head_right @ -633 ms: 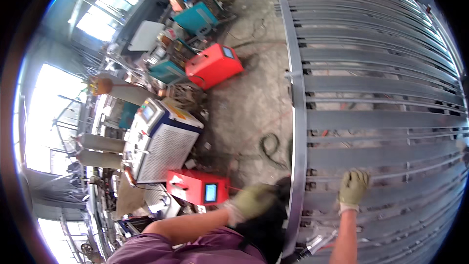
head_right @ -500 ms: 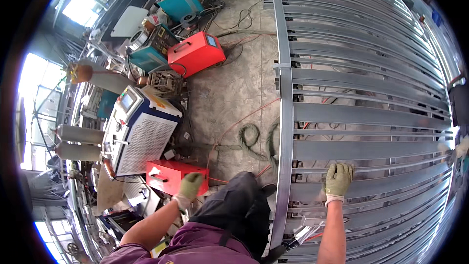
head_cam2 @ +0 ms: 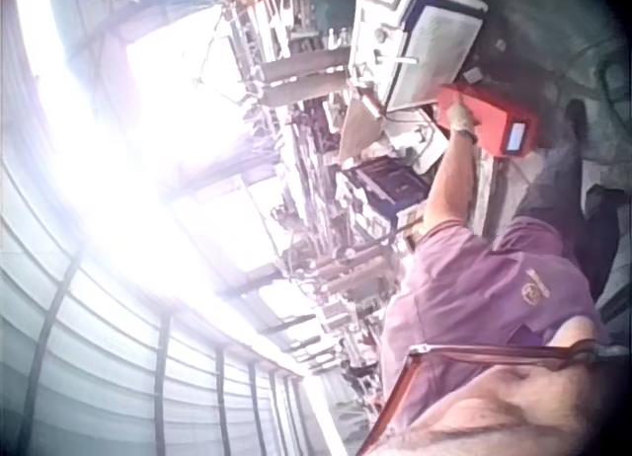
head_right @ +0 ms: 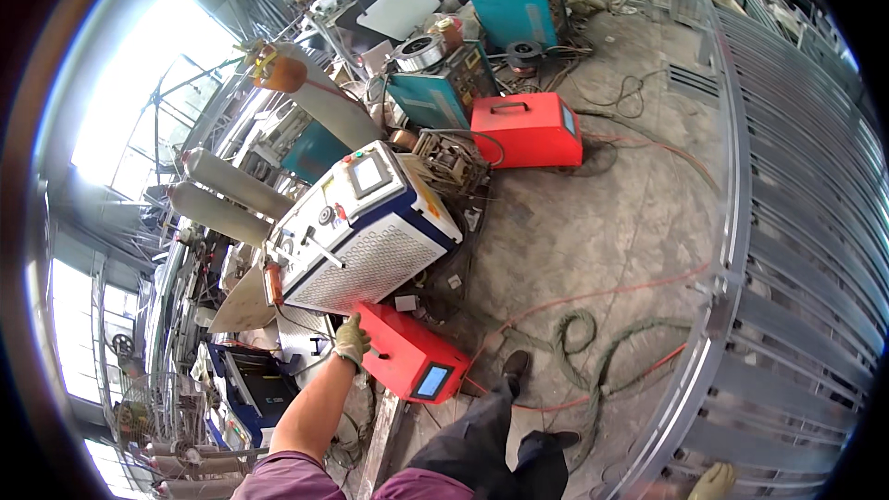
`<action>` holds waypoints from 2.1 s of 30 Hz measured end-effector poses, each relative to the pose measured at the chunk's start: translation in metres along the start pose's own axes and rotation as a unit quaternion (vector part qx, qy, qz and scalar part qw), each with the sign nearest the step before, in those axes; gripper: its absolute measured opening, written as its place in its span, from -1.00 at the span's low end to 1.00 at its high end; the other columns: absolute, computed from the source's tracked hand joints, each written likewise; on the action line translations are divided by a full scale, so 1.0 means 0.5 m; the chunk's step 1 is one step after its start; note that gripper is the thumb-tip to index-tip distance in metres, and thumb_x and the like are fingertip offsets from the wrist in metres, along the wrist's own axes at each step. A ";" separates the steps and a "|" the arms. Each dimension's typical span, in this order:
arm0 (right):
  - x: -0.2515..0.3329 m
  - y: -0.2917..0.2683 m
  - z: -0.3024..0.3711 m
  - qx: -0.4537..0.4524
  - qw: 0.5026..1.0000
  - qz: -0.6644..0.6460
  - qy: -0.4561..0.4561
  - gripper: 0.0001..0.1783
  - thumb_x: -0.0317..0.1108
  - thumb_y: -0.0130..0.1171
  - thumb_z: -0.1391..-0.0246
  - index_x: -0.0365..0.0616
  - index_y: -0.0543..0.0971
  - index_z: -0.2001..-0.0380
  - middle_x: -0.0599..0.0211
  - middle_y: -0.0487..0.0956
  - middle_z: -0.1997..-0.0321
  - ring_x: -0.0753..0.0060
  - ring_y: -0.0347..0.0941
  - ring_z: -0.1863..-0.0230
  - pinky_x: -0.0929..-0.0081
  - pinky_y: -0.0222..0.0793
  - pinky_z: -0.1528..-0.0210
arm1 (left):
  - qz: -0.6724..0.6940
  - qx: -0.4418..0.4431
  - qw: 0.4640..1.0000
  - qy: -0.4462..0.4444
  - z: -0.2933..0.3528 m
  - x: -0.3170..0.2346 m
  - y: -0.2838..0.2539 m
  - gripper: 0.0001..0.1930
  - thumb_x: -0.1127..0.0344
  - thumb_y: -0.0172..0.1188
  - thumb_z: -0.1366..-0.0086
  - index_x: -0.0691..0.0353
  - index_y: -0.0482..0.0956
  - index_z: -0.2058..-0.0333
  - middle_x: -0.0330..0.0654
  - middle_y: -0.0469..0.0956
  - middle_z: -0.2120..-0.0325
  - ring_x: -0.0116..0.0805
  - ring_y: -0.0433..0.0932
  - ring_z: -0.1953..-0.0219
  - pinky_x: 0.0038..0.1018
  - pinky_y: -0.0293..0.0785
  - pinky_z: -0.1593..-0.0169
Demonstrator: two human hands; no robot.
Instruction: The person welds metal bars to a curved metal frame using a handheld welding torch. They repeatedly position the bars, weld them in place, and adjust their grip while working on the structure.
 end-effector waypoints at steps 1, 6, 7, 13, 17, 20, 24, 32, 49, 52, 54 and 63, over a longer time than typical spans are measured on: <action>-0.023 -0.004 0.008 -0.010 1.000 0.023 0.017 -0.60 -0.20 0.07 -0.58 -0.38 0.68 -0.01 -0.25 0.68 -0.20 -0.37 0.51 -0.35 -0.19 0.36 -0.49 | 0.025 -0.003 1.000 0.009 -0.030 -0.031 0.028 -0.04 -0.35 0.24 -0.52 0.09 0.21 -0.66 0.25 0.27 -0.59 0.45 0.42 -0.49 0.33 0.47 -0.41; 0.088 -0.052 0.040 0.012 0.995 0.083 0.062 -0.56 -0.18 0.12 -0.42 -0.29 0.68 -0.14 -0.27 0.68 -0.15 -0.44 0.53 -0.21 -0.26 0.39 -0.37 | 0.078 -0.119 0.990 0.008 -0.209 -0.165 0.018 -0.18 -0.35 0.30 -0.48 0.23 0.54 -0.41 0.00 0.62 -0.08 0.04 0.70 0.08 0.01 0.70 0.11; 0.105 -0.076 0.053 0.033 0.993 0.088 0.078 -0.50 -0.20 0.12 -0.41 -0.34 0.62 -0.24 -0.33 0.61 -0.27 -0.44 0.46 -0.33 -0.21 0.32 -0.47 | 0.091 -0.112 0.989 -0.013 -0.235 -0.183 0.057 -0.16 -0.33 0.34 -0.46 0.26 0.53 -0.41 0.04 0.59 -0.15 0.11 0.67 -0.03 0.05 0.71 -0.01; 0.221 -0.083 0.056 0.095 0.981 0.126 0.114 -0.49 -0.15 0.08 -0.46 -0.25 0.62 -0.28 -0.25 0.59 -0.35 -0.42 0.46 -0.38 -0.21 0.32 -0.50 | 0.243 -0.109 0.962 -0.052 -0.434 -0.252 0.018 -0.11 -0.16 0.49 -0.41 0.33 0.39 -0.46 0.14 0.50 -0.22 0.27 0.60 -0.11 0.23 0.65 -0.17; 0.229 -0.101 0.096 0.126 0.970 0.144 0.146 -0.48 -0.11 0.06 -0.50 -0.20 0.63 -0.32 -0.20 0.57 -0.40 -0.41 0.46 -0.42 -0.20 0.33 -0.52 | 0.317 -0.001 0.946 -0.064 -0.515 -0.309 0.079 -0.40 -0.03 0.44 -0.38 0.27 0.57 -0.20 0.13 0.67 0.08 0.15 0.64 -0.05 0.02 0.60 -0.19; 0.180 -0.118 0.139 0.176 0.957 0.186 0.138 -0.47 -0.08 0.04 -0.53 -0.16 0.63 -0.34 -0.16 0.56 -0.44 -0.40 0.45 -0.44 -0.20 0.33 -0.53 | 0.252 0.067 0.965 0.027 -0.547 -0.359 0.064 -0.42 -0.06 0.39 -0.42 0.24 0.58 -0.21 0.09 0.68 0.09 0.11 0.65 0.00 0.05 0.61 -0.16; 0.239 -0.041 0.118 0.265 0.918 0.255 0.145 -0.46 -0.05 0.01 -0.57 -0.10 0.63 -0.37 -0.11 0.55 -0.49 -0.39 0.45 -0.47 -0.19 0.34 -0.55 | 0.184 0.124 0.973 0.065 -0.378 -0.327 0.162 -0.45 -0.08 0.34 -0.48 0.20 0.59 -0.22 0.03 0.69 0.11 0.05 0.65 0.07 0.09 0.63 -0.12; 0.202 -0.142 0.189 0.007 0.939 -0.041 0.342 -0.50 -0.03 0.21 -0.36 -0.08 0.70 -0.21 -0.10 0.68 -0.26 -0.26 0.61 -0.29 -0.02 0.50 -0.41 | 0.029 0.259 0.956 0.137 0.457 -0.331 0.235 -0.49 -0.14 0.22 -0.59 0.11 0.60 -0.25 -0.09 0.72 0.15 -0.05 0.66 0.21 0.16 0.66 -0.04; 0.138 -0.204 0.139 -0.169 0.952 -0.112 0.229 -0.52 -0.15 0.32 -0.31 -0.11 0.68 -0.22 0.04 0.67 -0.31 -0.19 0.57 -0.32 -0.10 0.45 -0.44 | -0.470 0.527 0.675 0.216 1.081 0.026 0.652 -0.82 0.25 0.41 -0.54 0.24 0.70 0.14 -0.29 0.58 0.58 -0.47 0.47 0.66 -0.45 0.36 0.58; 0.149 -0.186 0.107 -0.173 0.957 -0.112 0.206 -0.51 -0.15 0.32 -0.31 -0.10 0.68 -0.23 0.03 0.63 -0.36 -0.17 0.55 -0.35 -0.10 0.40 -0.49 | -0.499 0.529 0.614 0.307 1.091 0.097 0.682 -0.72 0.16 0.40 -0.57 0.32 0.73 0.14 -0.21 0.64 0.57 -0.40 0.53 0.57 -0.31 0.45 0.45; 0.141 -0.155 0.111 -0.167 0.949 -0.139 0.229 -0.51 -0.18 0.31 -0.32 -0.09 0.68 -0.25 0.06 0.61 -0.39 -0.15 0.52 -0.39 -0.12 0.36 -0.53 | -0.540 0.487 0.496 0.475 1.134 0.106 0.708 -0.64 0.04 0.34 -0.60 0.29 0.74 0.10 0.08 0.72 0.45 0.01 0.73 0.41 -0.08 0.57 0.28; 0.135 -0.128 0.117 -0.153 0.949 -0.144 0.237 -0.55 -0.30 0.26 -0.32 -0.06 0.70 -0.25 0.09 0.58 -0.45 -0.09 0.52 -0.41 -0.15 0.26 -0.63 | -0.620 0.423 0.303 0.587 1.157 0.252 0.821 -0.48 -0.20 0.08 -0.67 0.14 0.78 0.05 0.28 0.74 0.34 0.46 0.71 0.24 0.28 0.57 0.16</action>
Point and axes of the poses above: each hand's wrist, its own z-axis away from the middle knuckle, its own y-axis out of the palm, x = y × z, the point moved 8 cm from there along -z, towards the middle knuckle
